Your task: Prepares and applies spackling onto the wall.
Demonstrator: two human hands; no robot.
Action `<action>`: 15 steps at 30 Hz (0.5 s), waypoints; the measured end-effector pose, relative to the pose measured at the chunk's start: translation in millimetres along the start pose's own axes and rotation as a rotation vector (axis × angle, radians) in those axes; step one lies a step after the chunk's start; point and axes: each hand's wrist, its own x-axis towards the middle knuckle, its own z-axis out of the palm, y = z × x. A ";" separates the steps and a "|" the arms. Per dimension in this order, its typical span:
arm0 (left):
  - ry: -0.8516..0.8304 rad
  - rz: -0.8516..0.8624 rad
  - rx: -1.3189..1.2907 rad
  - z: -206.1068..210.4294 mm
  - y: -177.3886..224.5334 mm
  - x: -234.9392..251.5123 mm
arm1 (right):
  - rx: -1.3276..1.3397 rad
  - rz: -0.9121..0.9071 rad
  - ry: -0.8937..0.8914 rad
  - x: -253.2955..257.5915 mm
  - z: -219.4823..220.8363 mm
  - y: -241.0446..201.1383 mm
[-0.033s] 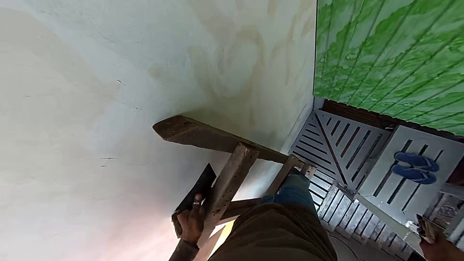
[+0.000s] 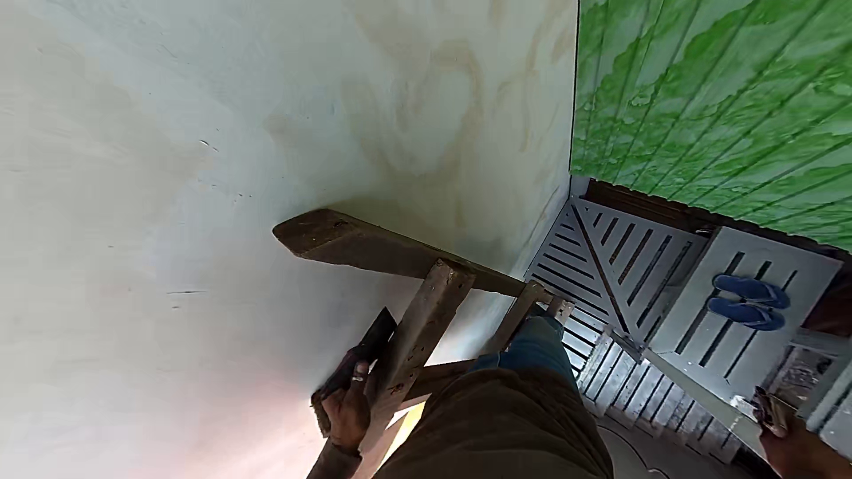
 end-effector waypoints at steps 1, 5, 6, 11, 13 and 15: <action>-0.059 -0.009 -0.064 -4.3 -2.4 2.4 | 0.065 0.002 0.013 -2.4 -1.2 -0.7; -0.410 0.027 -0.305 9.6 -5.6 34.8 | 0.264 0.062 0.164 -5.9 -18.7 -42.4; -0.511 0.061 -0.335 18.7 -1.2 43.4 | 0.325 0.046 0.203 -15.5 -34.2 -66.6; -0.700 0.067 -0.466 51.3 -4.7 64.5 | 0.731 -0.179 0.273 -85.0 -108.7 -226.3; -0.673 0.114 -0.419 58.3 -4.7 69.7 | 0.815 -0.262 0.253 -106.5 -124.2 -284.9; -0.711 0.201 -0.378 65.9 -2.1 80.5 | 0.891 -0.343 0.239 -125.8 -141.3 -337.2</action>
